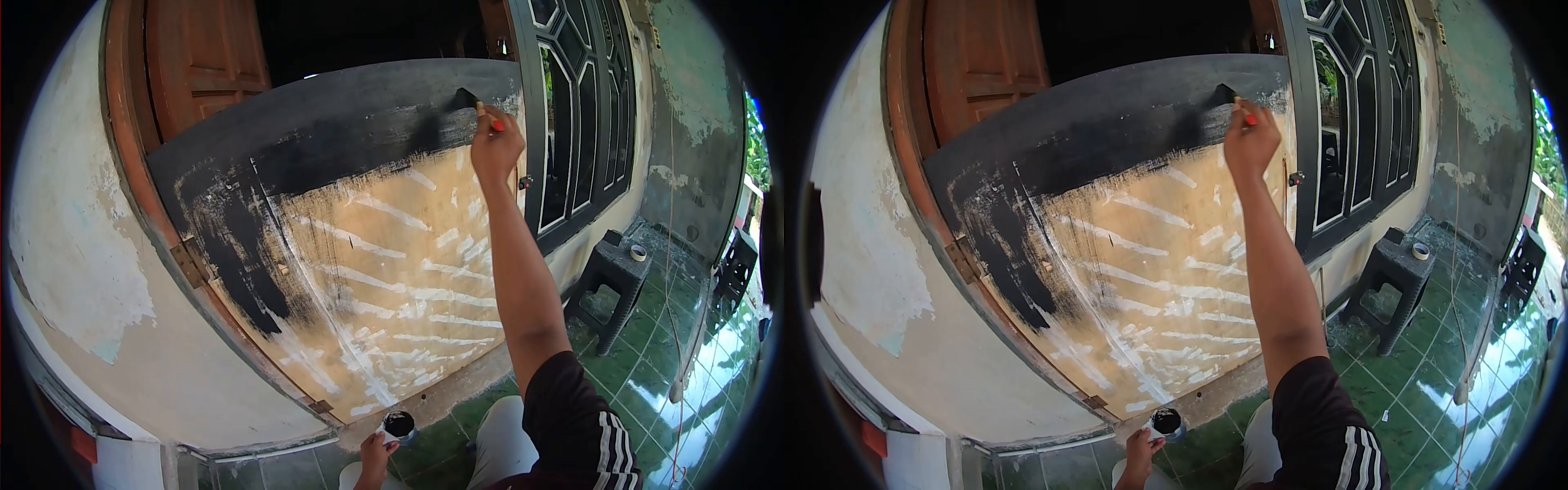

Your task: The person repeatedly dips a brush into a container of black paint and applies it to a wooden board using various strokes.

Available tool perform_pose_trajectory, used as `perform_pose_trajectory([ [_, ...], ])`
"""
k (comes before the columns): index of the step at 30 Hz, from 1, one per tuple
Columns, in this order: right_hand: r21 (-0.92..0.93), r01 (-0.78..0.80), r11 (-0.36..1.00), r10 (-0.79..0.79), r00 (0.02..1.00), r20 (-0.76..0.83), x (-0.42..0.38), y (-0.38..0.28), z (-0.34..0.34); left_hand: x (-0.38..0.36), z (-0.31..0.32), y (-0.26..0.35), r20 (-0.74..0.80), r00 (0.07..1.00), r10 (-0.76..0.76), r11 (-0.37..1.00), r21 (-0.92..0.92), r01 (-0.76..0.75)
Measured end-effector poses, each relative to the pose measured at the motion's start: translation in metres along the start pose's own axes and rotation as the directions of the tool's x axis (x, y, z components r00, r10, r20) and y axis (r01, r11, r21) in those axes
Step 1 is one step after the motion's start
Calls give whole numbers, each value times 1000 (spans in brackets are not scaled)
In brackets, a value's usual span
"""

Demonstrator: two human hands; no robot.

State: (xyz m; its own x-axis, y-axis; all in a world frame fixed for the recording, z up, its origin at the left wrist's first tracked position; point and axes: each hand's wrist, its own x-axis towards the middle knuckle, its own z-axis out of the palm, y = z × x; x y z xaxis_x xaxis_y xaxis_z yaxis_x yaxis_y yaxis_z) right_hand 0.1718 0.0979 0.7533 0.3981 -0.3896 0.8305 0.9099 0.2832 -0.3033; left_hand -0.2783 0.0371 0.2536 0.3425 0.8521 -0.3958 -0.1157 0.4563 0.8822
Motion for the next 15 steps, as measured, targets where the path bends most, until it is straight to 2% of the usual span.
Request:
perform_pose_trajectory([
  [2, -98, 250, 963, -249, 968, 27, -18, -17, 21, -1, 3, 3, -13, 1000, -7, 1000, -16, 7],
  [3, -60, 293, 954, -285, 952, 113, -33, -40, 34, -3, 3, 4, -21, 1000, -12, 1000, -21, 12],
  [4, 0, 390, 921, -386, 912, 137, -52, -58, 52, -1, 4, 5, -15, 1000, -8, 1000, -30, 8],
  [6, 170, 346, 923, -380, 892, 245, -82, -115, 59, 0, 3, 2, -3, 1000, -6, 999, -47, 6],
  [7, 270, 268, 925, -342, 896, 283, -94, -133, 60, 0, 4, 2, -7, 1000, -6, 999, -49, 6],
  [9, 341, 49, 939, -189, 900, 392, -98, -158, 52, 1, 8, 3, -14, 1000, -4, 998, -55, 3],
  [10, 430, -167, 887, -38, 902, 429, -97, -152, 52, -1, 7, 3, -11, 1000, -5, 999, -50, 4],
  [12, 550, -545, 633, 229, 810, 540, -83, -120, 52, -1, 8, 4, 0, 1000, 0, 999, -45, 0],
  [14, 541, -527, 655, 256, 829, 497, -56, -71, 44, -1, 6, 3, 12, 1000, -2, 999, -39, 2],
  [15, 541, -585, 605, 344, 804, 485, -43, -50, 37, -1, 5, 3, 18, 1000, 0, 999, -35, 1],
])
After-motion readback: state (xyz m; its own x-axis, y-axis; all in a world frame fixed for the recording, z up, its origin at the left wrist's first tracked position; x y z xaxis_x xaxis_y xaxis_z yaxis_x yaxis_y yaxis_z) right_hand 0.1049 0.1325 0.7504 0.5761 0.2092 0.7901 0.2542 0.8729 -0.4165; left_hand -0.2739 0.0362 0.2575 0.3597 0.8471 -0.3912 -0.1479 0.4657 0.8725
